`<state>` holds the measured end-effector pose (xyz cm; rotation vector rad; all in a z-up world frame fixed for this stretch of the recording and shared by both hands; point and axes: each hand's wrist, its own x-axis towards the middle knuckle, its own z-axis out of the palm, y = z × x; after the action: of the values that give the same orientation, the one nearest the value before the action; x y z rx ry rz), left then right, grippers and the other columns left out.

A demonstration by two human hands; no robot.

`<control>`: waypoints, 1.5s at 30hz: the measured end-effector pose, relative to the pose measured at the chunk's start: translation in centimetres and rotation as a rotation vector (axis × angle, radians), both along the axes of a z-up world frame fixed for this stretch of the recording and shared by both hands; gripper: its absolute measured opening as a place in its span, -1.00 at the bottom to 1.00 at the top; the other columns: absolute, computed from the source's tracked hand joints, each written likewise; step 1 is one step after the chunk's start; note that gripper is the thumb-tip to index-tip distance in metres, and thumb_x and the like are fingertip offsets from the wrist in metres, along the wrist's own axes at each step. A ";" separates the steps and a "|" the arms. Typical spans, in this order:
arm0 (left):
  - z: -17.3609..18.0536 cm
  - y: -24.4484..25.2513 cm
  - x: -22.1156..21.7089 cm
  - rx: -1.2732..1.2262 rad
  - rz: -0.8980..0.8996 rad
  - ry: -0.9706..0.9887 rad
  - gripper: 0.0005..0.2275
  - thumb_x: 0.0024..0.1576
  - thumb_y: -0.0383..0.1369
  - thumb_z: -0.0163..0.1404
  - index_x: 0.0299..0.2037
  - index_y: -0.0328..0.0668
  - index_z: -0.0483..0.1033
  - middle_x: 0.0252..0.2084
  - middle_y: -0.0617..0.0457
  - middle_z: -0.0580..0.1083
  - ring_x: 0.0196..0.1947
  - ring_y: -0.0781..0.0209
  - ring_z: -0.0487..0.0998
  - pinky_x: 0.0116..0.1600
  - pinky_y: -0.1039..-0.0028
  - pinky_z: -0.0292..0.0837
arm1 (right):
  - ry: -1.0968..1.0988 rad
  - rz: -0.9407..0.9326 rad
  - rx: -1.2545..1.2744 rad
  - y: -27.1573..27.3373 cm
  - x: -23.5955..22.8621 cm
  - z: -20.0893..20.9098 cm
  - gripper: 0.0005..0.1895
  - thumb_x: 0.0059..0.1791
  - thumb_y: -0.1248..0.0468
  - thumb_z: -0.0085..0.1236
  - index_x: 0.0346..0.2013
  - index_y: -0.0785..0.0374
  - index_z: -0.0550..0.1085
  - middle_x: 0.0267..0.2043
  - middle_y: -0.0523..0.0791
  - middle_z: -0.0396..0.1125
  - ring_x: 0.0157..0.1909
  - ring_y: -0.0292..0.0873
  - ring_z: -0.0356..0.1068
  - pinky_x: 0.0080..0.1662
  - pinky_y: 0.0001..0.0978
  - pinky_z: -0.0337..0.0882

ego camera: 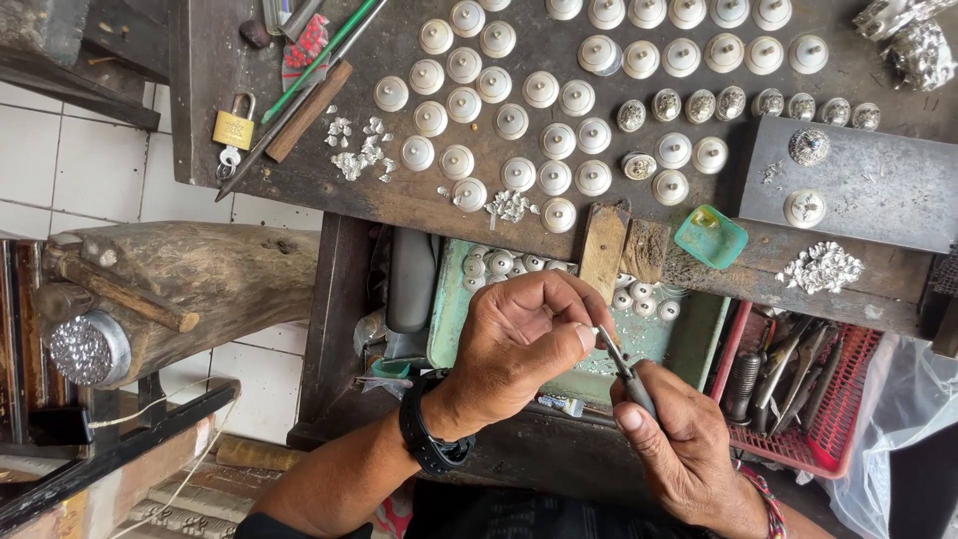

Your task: Attaching small silver decorative pieces to a jewelry base using pliers on a workshop bench.

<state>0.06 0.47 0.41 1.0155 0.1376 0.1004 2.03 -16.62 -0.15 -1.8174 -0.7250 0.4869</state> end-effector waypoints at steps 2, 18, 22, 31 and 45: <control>-0.1 0.0 -0.2 -0.028 -0.036 -0.004 -0.97 -0.04 -0.51 -0.09 -0.50 -0.21 0.35 -0.39 -0.02 0.39 -0.35 0.24 0.41 -0.16 0.48 0.40 | -0.101 -0.048 0.014 0.0 0.1 0.0 -0.71 -0.08 0.18 -0.23 -0.59 0.32 0.25 -0.59 -0.12 0.10 -0.57 -0.24 0.12 -0.47 -0.51 0.16; 0.4 -1.9 0.2 0.729 -0.143 -0.192 -0.97 -0.07 -0.54 -0.06 -0.49 -0.25 0.35 -0.38 0.00 0.41 -0.37 0.17 0.46 -0.22 0.48 0.40 | -0.522 -0.139 0.051 -1.4 1.1 0.1 -0.79 -0.16 0.46 -0.04 -0.43 0.29 0.10 -0.49 -0.09 0.22 -0.52 -0.21 0.17 -0.42 -0.50 0.20; 0.2 -1.9 0.3 0.771 -0.102 -0.223 -0.96 -0.09 -0.55 -0.05 -0.45 -0.28 0.36 -0.37 -0.03 0.41 -0.37 0.14 0.47 -0.24 0.46 0.42 | -0.527 -0.099 0.049 -1.5 1.3 0.0 -0.66 -0.13 0.50 -0.03 -0.17 0.32 0.07 -0.40 -0.05 0.23 -0.56 -0.26 0.03 -0.47 -0.58 0.14; 0.7 -1.2 0.3 0.575 -0.131 -0.177 -0.96 -0.06 -0.56 -0.08 -0.49 -0.26 0.34 -0.43 0.02 0.40 -0.38 0.20 0.43 -0.18 0.47 0.35 | -0.532 -0.155 0.093 -0.7 0.8 0.8 -0.71 -0.18 0.47 0.03 -0.38 0.25 0.09 -0.47 -0.05 0.25 -0.58 -0.28 0.05 -0.50 -0.57 0.14; -0.1 0.0 -0.1 -0.051 0.002 0.007 -0.96 -0.02 -0.47 -0.08 -0.48 -0.15 0.35 -0.37 0.04 0.40 -0.34 0.31 0.37 -0.16 0.50 0.31 | 0.131 0.000 0.118 0.3 -0.3 0.2 -0.69 -0.03 0.16 -0.28 -0.56 0.29 0.28 -0.42 -0.13 0.21 -0.42 -0.27 0.17 -0.34 -0.53 0.23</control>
<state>0.01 0.46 0.30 0.9648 0.1473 0.0946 1.68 -16.36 0.01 -1.6598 -0.6501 0.5466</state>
